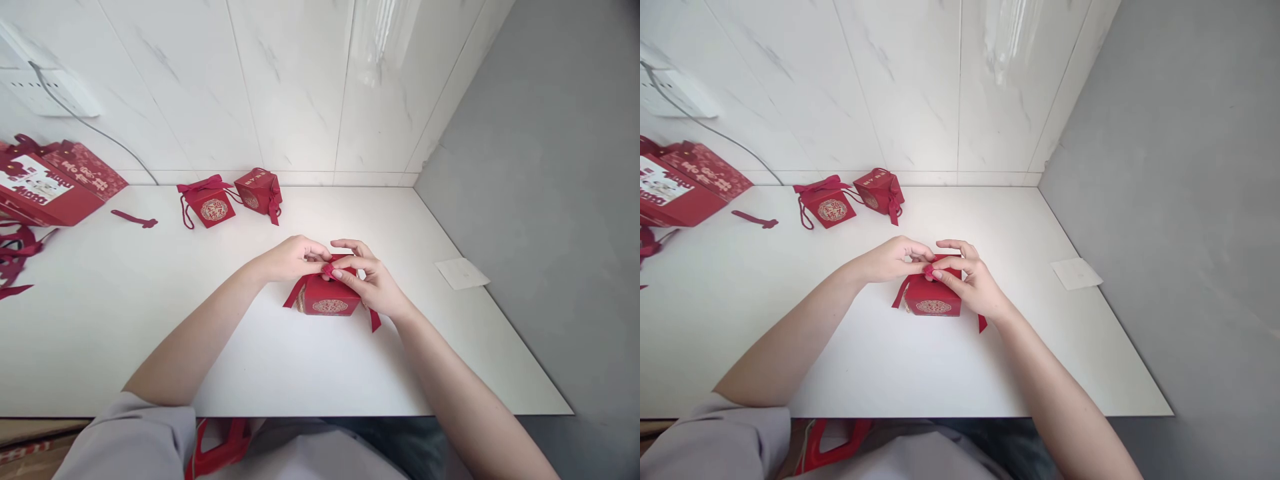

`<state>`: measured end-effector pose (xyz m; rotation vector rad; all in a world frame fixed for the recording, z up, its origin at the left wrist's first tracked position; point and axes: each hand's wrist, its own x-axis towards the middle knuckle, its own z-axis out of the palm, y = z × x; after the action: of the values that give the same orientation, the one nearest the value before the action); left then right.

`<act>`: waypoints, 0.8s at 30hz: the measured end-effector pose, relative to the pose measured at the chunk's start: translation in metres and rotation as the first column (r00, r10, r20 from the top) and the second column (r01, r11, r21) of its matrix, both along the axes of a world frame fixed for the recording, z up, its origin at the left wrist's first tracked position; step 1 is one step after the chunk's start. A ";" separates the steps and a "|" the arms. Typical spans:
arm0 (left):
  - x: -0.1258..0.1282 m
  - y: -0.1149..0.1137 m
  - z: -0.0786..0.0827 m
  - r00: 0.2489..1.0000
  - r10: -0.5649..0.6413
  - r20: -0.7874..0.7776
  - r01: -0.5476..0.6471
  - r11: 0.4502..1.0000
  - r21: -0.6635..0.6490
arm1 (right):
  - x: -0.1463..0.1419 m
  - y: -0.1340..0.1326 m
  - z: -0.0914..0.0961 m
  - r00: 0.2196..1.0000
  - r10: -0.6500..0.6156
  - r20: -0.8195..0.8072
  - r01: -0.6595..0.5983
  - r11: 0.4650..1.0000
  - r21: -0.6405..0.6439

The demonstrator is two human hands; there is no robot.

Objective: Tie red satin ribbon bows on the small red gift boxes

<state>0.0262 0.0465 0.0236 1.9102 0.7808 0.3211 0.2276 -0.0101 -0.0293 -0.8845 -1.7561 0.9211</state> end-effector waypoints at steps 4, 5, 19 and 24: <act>0.000 0.001 0.000 1.000 -0.023 -0.003 0.023 1.000 0.010 | -0.004 -0.001 -0.002 1.000 -0.012 -0.023 0.012 1.000 -0.004; -0.001 0.001 0.001 1.000 -0.025 -0.002 0.025 1.000 0.010 | -0.004 -0.001 -0.003 0.999 -0.023 -0.029 0.023 1.000 -0.011; 0.000 -0.002 0.008 0.998 -0.022 -0.060 0.028 0.995 0.094 | -0.001 0.002 -0.006 1.000 -0.020 0.019 0.021 0.998 -0.055; 0.001 -0.001 0.005 0.998 -0.007 -0.056 0.011 0.997 0.073 | 0.000 -0.001 0.000 0.998 -0.064 -0.015 0.063 0.994 -0.085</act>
<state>0.0269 0.0457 0.0287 1.9982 0.8068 0.2960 0.2279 -0.0107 -0.0296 -0.9785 -1.6745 0.9648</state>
